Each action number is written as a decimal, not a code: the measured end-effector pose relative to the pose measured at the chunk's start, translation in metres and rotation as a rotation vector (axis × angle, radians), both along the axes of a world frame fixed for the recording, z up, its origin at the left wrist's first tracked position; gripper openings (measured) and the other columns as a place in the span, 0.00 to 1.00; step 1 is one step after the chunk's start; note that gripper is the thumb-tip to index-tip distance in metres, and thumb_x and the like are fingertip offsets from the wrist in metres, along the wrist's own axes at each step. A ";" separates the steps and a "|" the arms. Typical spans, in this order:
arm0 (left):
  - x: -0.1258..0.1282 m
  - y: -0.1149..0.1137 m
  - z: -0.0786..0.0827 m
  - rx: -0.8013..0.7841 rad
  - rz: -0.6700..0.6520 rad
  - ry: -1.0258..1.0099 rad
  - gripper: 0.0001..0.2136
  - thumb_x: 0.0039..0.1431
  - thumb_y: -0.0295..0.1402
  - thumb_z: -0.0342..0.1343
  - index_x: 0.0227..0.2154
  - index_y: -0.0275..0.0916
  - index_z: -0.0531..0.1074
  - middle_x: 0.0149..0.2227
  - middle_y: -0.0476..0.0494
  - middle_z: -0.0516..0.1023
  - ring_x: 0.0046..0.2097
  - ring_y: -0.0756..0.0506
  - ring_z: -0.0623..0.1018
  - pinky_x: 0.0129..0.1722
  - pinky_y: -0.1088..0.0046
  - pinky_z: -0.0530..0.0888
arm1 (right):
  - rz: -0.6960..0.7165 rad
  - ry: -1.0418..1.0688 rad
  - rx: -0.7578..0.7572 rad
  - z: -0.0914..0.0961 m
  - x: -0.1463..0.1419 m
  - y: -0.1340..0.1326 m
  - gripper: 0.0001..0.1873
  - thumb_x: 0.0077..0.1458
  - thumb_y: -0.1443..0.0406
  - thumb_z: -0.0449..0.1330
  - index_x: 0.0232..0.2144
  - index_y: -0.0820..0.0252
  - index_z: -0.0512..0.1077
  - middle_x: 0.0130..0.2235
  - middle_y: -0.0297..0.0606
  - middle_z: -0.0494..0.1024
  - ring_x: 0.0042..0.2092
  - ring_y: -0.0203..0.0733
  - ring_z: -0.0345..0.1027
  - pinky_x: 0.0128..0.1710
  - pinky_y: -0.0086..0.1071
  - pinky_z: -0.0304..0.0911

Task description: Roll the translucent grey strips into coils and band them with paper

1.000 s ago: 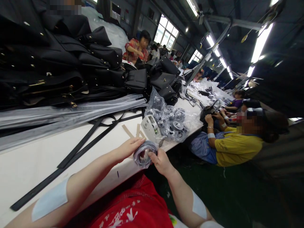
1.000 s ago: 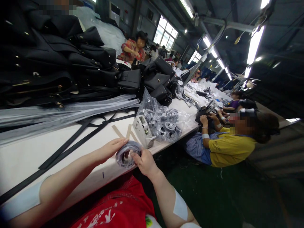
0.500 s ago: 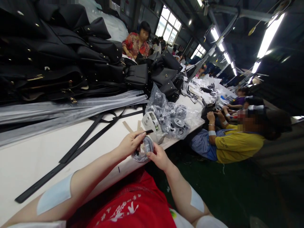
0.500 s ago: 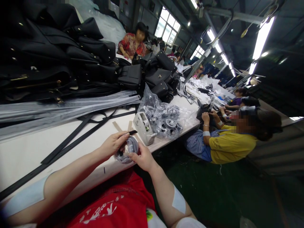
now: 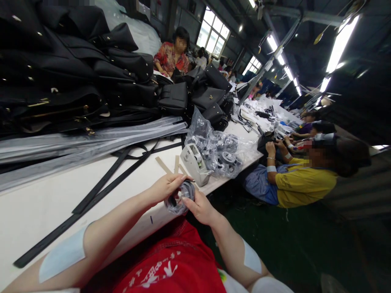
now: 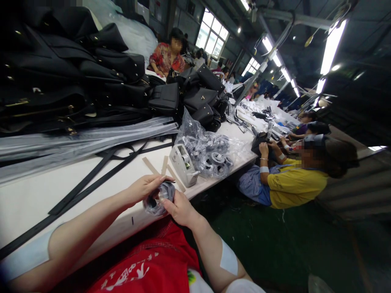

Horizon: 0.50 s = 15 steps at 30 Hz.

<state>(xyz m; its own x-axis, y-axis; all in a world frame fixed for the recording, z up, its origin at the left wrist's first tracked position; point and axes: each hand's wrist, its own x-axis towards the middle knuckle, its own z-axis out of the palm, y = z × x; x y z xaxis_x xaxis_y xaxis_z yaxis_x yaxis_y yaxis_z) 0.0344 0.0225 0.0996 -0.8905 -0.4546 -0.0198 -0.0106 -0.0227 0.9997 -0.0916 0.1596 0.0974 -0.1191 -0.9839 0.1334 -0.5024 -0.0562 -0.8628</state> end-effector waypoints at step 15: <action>0.001 0.015 0.010 0.019 0.145 0.048 0.24 0.60 0.54 0.46 0.39 0.38 0.72 0.26 0.51 0.71 0.22 0.51 0.67 0.22 0.76 0.67 | -0.064 -0.030 0.001 0.000 -0.004 0.002 0.19 0.60 0.53 0.55 0.44 0.62 0.72 0.40 0.41 0.78 0.41 0.43 0.71 0.45 0.36 0.66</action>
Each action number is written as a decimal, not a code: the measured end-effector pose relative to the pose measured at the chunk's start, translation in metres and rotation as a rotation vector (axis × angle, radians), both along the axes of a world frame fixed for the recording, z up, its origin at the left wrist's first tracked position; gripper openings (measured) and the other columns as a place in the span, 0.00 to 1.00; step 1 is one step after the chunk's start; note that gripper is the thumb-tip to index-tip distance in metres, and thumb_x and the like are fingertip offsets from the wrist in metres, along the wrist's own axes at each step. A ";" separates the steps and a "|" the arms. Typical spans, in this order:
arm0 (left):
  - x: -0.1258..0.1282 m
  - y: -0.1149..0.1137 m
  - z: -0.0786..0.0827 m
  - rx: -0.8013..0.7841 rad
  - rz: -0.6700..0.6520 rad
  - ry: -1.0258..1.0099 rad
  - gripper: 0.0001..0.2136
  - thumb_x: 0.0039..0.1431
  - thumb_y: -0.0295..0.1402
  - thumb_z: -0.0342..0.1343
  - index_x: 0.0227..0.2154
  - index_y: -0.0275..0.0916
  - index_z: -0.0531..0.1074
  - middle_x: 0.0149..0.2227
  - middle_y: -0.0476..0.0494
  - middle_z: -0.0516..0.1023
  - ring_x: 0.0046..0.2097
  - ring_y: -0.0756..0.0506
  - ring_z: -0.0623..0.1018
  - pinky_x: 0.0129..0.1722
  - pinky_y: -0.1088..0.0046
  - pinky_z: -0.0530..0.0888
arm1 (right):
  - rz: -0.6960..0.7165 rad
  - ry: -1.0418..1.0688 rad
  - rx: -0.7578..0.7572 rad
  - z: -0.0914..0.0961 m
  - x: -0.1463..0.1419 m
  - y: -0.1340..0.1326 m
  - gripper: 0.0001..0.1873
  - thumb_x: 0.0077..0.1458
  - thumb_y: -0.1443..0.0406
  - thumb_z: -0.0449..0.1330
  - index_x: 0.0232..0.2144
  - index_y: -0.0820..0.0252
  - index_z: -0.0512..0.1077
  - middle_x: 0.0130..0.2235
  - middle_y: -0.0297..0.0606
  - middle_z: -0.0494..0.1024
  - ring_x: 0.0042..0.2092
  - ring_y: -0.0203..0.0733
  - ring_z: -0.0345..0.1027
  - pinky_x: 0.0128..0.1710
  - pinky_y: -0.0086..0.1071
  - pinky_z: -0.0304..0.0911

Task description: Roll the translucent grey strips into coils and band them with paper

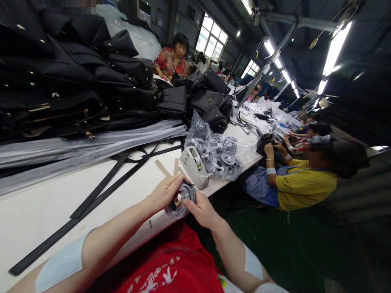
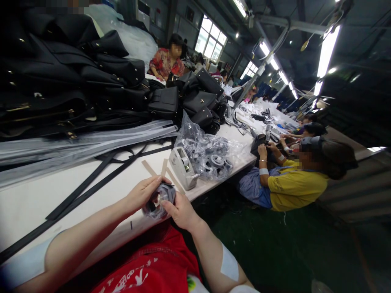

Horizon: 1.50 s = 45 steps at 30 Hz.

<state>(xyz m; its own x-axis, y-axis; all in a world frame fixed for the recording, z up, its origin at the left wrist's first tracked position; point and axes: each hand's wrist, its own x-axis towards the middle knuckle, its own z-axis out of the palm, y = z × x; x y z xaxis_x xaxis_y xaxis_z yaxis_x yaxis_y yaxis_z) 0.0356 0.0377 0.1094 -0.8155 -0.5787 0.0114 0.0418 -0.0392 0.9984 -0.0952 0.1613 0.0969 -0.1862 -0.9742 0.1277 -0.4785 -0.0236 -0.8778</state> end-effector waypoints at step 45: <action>0.050 -0.069 0.033 -0.504 0.576 -0.161 0.22 0.60 0.50 0.48 0.47 0.43 0.75 0.40 0.46 0.81 0.23 0.50 0.74 0.26 0.76 0.70 | -0.351 0.852 0.206 -0.036 -0.017 -0.065 0.13 0.63 0.70 0.47 0.40 0.63 0.72 0.39 0.46 0.77 0.41 0.43 0.71 0.41 0.33 0.63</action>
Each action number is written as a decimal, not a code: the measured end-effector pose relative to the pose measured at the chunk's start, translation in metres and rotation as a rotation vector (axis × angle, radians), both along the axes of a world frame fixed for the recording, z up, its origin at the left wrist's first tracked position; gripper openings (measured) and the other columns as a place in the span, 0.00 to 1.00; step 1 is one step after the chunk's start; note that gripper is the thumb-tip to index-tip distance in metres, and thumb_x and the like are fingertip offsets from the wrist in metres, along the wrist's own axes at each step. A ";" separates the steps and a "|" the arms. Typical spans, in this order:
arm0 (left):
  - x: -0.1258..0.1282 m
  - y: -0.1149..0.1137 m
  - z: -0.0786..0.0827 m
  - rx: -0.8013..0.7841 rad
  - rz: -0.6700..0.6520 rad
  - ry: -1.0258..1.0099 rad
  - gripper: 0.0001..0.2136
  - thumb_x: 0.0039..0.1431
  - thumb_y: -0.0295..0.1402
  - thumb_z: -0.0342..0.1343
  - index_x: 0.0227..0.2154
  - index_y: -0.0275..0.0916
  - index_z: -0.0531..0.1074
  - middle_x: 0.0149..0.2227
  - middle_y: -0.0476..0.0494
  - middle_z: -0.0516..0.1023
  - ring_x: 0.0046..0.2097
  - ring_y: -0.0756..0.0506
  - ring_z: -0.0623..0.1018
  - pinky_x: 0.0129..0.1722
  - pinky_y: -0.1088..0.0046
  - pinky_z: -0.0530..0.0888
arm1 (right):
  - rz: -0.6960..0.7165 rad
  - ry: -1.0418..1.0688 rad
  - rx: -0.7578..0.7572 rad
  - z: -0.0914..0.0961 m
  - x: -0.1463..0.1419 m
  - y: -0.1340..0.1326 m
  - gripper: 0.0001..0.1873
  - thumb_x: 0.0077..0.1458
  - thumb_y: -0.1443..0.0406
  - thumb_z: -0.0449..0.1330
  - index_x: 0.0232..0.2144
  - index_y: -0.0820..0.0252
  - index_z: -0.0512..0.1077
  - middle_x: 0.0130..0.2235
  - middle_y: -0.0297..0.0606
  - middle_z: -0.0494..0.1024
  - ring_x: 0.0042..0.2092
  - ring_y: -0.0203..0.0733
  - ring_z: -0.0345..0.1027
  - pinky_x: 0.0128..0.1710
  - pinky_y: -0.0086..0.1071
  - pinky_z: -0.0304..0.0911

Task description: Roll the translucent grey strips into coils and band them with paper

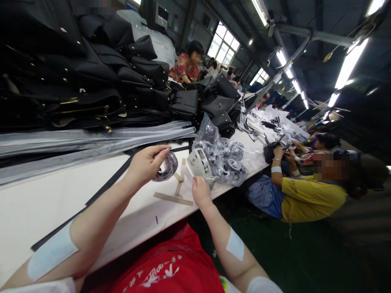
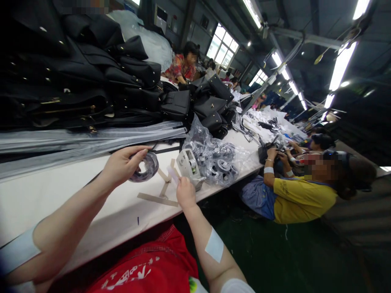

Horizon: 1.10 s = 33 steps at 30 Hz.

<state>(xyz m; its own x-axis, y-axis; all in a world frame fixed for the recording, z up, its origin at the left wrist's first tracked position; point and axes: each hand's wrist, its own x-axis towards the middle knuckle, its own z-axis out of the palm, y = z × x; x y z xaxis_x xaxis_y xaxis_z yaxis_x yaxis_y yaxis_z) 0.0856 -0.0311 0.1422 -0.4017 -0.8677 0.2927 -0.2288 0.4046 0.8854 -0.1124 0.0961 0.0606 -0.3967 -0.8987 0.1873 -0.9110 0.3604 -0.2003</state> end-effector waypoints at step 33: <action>-0.006 -0.005 -0.008 0.044 0.022 -0.022 0.21 0.58 0.49 0.50 0.45 0.41 0.78 0.37 0.44 0.83 0.32 0.45 0.79 0.32 0.75 0.74 | 0.393 0.051 -0.160 -0.029 0.008 0.039 0.14 0.56 0.61 0.62 0.44 0.58 0.74 0.41 0.42 0.75 0.45 0.45 0.66 0.47 0.36 0.63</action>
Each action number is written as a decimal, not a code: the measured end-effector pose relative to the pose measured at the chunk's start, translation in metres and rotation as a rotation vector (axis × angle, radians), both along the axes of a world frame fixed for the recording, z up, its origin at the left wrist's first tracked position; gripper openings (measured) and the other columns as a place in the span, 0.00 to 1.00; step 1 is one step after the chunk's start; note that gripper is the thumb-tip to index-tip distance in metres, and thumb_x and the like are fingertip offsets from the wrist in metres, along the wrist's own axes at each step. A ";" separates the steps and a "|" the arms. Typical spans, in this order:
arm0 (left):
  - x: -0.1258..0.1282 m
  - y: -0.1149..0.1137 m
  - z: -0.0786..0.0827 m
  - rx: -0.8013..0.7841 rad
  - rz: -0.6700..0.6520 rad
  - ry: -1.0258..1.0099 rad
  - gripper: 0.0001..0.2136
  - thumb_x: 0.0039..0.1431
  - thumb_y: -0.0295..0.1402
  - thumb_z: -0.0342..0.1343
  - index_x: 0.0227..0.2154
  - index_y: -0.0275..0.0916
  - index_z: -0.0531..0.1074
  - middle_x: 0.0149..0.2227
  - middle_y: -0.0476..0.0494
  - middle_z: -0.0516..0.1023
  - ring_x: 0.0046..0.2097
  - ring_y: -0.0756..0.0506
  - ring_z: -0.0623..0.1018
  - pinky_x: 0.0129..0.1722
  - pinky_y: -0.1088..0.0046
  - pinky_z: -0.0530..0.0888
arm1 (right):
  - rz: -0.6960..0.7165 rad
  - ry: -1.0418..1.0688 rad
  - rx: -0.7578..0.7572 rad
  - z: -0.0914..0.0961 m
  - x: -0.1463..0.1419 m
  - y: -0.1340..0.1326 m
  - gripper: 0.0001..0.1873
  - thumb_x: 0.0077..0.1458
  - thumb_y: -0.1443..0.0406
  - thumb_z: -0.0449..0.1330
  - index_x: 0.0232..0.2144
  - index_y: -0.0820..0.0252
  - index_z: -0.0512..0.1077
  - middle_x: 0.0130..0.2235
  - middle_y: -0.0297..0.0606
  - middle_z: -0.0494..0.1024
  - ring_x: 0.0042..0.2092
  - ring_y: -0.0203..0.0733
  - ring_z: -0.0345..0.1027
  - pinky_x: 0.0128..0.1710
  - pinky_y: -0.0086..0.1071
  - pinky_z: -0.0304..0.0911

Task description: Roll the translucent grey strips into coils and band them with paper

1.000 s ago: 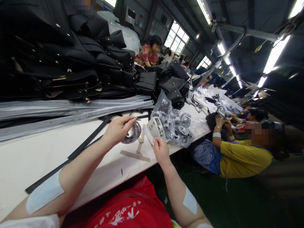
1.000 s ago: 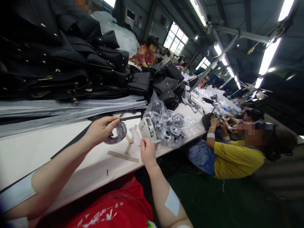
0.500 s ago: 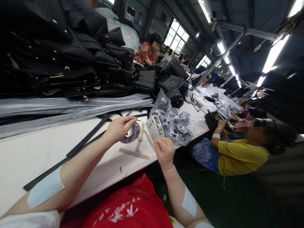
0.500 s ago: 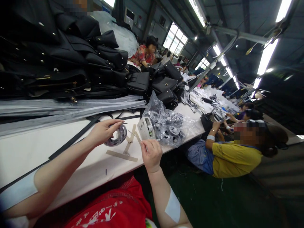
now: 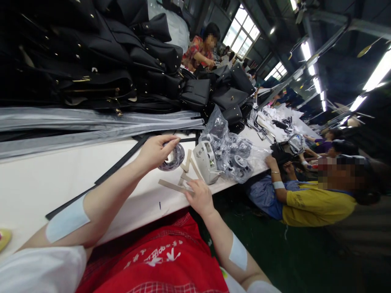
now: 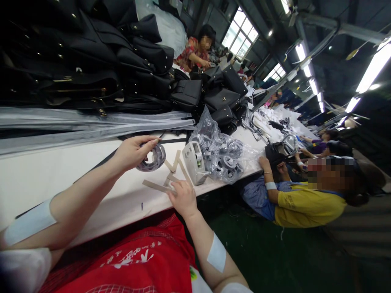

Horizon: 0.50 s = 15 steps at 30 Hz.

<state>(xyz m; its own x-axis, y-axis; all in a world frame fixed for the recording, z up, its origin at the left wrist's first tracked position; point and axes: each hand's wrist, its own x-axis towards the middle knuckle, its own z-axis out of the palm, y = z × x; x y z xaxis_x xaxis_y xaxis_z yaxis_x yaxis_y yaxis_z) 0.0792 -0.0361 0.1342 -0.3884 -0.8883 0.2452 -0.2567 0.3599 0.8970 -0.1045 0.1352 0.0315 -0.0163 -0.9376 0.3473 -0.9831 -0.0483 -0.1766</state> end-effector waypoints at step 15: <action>-0.001 0.000 -0.004 -0.008 -0.053 -0.014 0.21 0.59 0.50 0.49 0.45 0.42 0.77 0.42 0.44 0.82 0.35 0.44 0.79 0.36 0.72 0.75 | -0.107 -0.241 -0.198 0.040 0.004 0.003 0.12 0.62 0.66 0.50 0.37 0.60 0.73 0.33 0.39 0.77 0.36 0.39 0.71 0.38 0.29 0.63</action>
